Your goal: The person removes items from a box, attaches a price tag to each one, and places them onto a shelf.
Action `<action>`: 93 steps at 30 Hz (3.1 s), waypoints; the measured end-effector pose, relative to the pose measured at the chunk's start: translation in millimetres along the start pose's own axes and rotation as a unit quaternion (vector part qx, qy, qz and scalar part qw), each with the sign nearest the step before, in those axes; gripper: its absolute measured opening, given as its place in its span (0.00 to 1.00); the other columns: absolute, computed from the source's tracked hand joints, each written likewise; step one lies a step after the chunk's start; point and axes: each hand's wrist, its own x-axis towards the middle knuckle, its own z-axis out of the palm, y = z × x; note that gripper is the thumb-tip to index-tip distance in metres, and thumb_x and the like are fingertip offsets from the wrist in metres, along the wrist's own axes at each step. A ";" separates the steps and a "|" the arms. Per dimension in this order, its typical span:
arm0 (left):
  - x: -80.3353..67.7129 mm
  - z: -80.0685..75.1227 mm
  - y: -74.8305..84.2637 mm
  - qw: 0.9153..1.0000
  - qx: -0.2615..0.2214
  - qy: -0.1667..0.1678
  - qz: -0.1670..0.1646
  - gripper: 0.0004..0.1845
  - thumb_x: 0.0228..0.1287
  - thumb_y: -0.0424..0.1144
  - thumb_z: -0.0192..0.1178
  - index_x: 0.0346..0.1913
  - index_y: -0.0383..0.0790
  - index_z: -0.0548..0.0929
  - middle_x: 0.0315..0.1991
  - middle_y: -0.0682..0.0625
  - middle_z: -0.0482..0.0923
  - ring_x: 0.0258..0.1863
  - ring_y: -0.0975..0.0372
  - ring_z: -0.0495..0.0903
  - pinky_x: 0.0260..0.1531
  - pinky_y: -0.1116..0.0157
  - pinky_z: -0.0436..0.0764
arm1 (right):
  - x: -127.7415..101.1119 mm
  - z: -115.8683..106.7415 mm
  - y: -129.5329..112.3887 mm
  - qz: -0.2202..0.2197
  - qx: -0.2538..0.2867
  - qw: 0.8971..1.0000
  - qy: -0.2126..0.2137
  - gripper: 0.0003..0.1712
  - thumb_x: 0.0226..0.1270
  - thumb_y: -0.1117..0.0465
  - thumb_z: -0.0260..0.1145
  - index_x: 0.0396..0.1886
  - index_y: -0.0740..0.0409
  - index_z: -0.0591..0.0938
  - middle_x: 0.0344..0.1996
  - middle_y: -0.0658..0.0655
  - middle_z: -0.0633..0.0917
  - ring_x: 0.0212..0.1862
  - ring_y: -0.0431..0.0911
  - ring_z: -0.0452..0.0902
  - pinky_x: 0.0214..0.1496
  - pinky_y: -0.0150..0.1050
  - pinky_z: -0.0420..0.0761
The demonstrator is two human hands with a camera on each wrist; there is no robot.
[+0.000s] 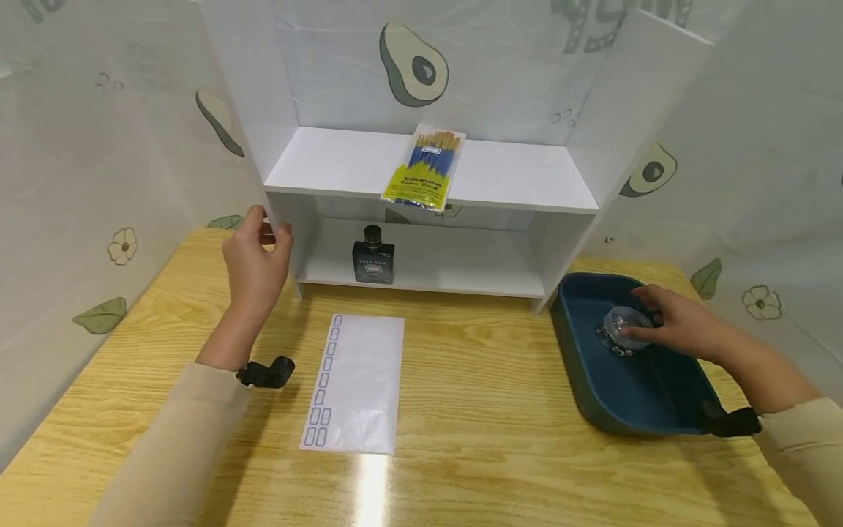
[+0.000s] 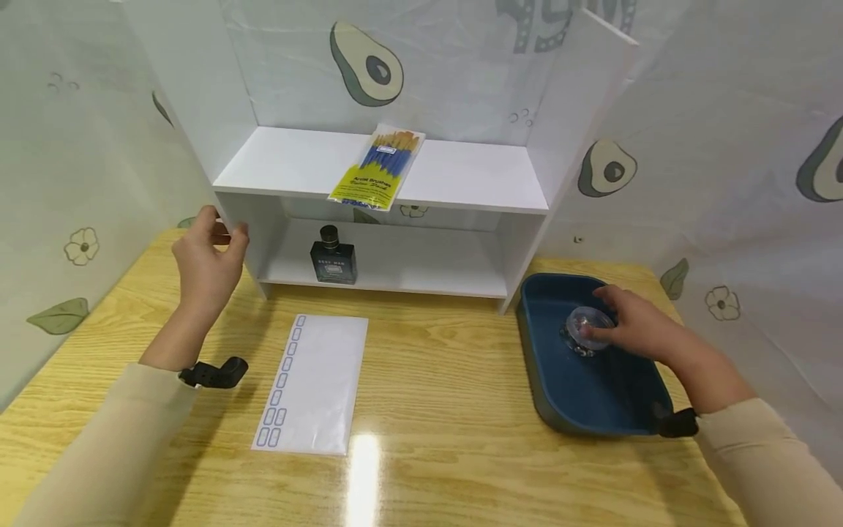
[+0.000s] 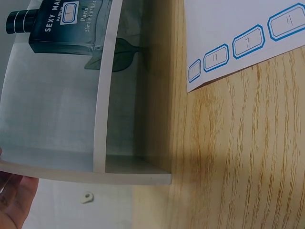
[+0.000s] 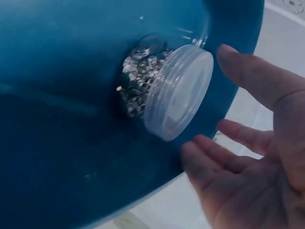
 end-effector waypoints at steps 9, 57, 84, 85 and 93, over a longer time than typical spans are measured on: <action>-0.5 1.0 0.1 1.000 -0.001 0.000 0.002 0.10 0.66 0.36 0.54 0.43 0.32 0.77 0.34 0.38 0.82 0.35 0.51 0.82 0.36 0.53 0.81 | 6.7 9.3 4.3 -0.002 -0.014 0.999 -0.042 0.50 0.58 0.51 0.71 0.63 0.82 0.56 0.51 0.79 0.72 0.49 0.67 0.72 0.45 0.59 0.74; -1.8 3.3 -0.7 1.000 0.009 0.006 0.005 0.10 0.66 0.37 0.55 0.44 0.35 0.78 0.32 0.38 0.82 0.32 0.52 0.81 0.30 0.56 0.80 | -27.8 44.4 -136.8 -0.165 0.002 0.978 0.132 0.40 0.55 0.48 0.72 0.65 0.55 0.67 0.47 0.53 0.71 0.39 0.44 0.70 0.32 0.40 0.77; -1.4 1.4 -0.1 1.000 0.010 0.006 -0.002 0.09 0.65 0.37 0.55 0.43 0.35 0.78 0.35 0.39 0.82 0.33 0.52 0.82 0.34 0.55 0.82 | -5.9 130.5 -173.5 -0.189 0.070 0.979 0.026 0.40 0.54 0.45 0.71 0.65 0.49 0.66 0.47 0.48 0.70 0.42 0.39 0.70 0.36 0.31 0.78; -1.3 1.7 -0.4 1.000 0.010 0.006 -0.002 0.09 0.65 0.37 0.55 0.43 0.35 0.78 0.35 0.39 0.82 0.33 0.52 0.82 0.34 0.55 0.82 | -5.8 131.5 -173.3 -0.189 0.073 0.979 0.026 0.40 0.54 0.45 0.72 0.65 0.48 0.66 0.47 0.48 0.70 0.42 0.39 0.70 0.36 0.31 0.78; -1.3 1.4 0.2 1.000 0.010 0.009 -0.003 0.09 0.65 0.37 0.55 0.44 0.36 0.78 0.34 0.39 0.82 0.33 0.52 0.82 0.34 0.55 0.82 | -5.2 136.5 -172.5 -0.200 0.068 0.976 0.044 0.40 0.52 0.46 0.72 0.64 0.48 0.67 0.48 0.47 0.70 0.43 0.38 0.70 0.38 0.31 0.78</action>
